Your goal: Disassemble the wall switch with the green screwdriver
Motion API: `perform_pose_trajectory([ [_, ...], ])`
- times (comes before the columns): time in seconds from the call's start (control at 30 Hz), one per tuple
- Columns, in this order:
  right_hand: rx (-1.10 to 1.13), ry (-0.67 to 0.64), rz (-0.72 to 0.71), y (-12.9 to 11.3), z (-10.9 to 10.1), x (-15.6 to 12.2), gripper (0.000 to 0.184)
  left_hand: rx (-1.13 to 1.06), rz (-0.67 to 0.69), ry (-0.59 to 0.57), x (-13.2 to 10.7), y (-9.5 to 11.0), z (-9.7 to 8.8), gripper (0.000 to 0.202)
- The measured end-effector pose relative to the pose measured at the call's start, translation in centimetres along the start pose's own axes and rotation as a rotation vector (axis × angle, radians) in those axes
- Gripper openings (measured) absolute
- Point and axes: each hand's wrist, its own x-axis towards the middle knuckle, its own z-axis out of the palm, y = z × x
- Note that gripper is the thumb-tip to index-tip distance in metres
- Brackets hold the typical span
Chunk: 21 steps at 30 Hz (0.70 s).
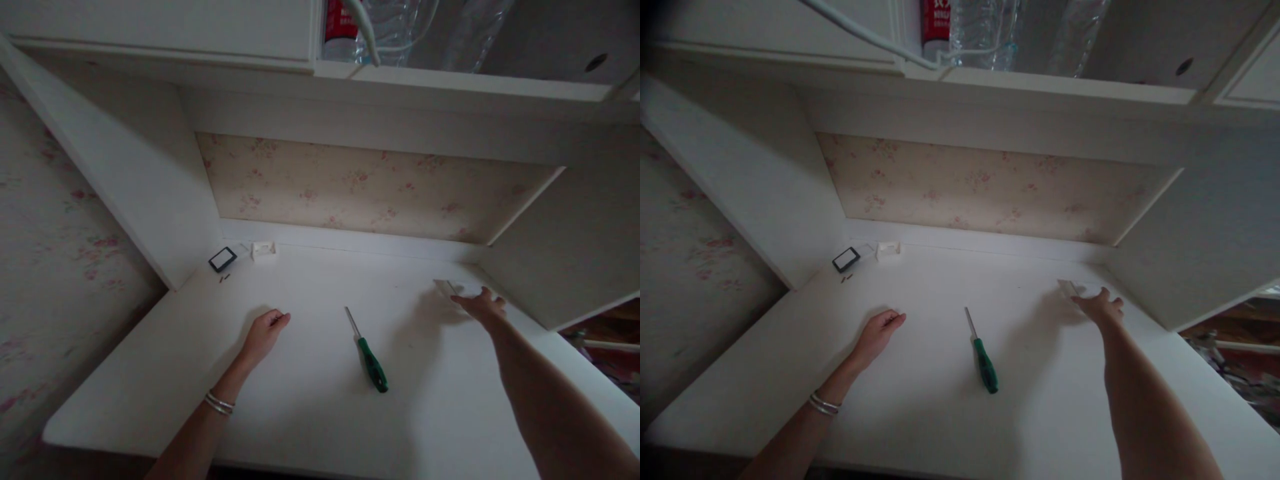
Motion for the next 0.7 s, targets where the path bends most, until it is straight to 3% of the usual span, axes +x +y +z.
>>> perform_pose_trajectory([
  [0.47,0.066,-0.030,0.012,0.2,0.0,0.3,0.090,-0.013,-0.012,0.030,-0.1,0.0,0.1,0.037],
  [0.7,-0.044,-0.084,0.025,1.3,0.9,3.1,0.092,0.023,-0.019,0.045,0.0,0.3,0.2,0.039],
])
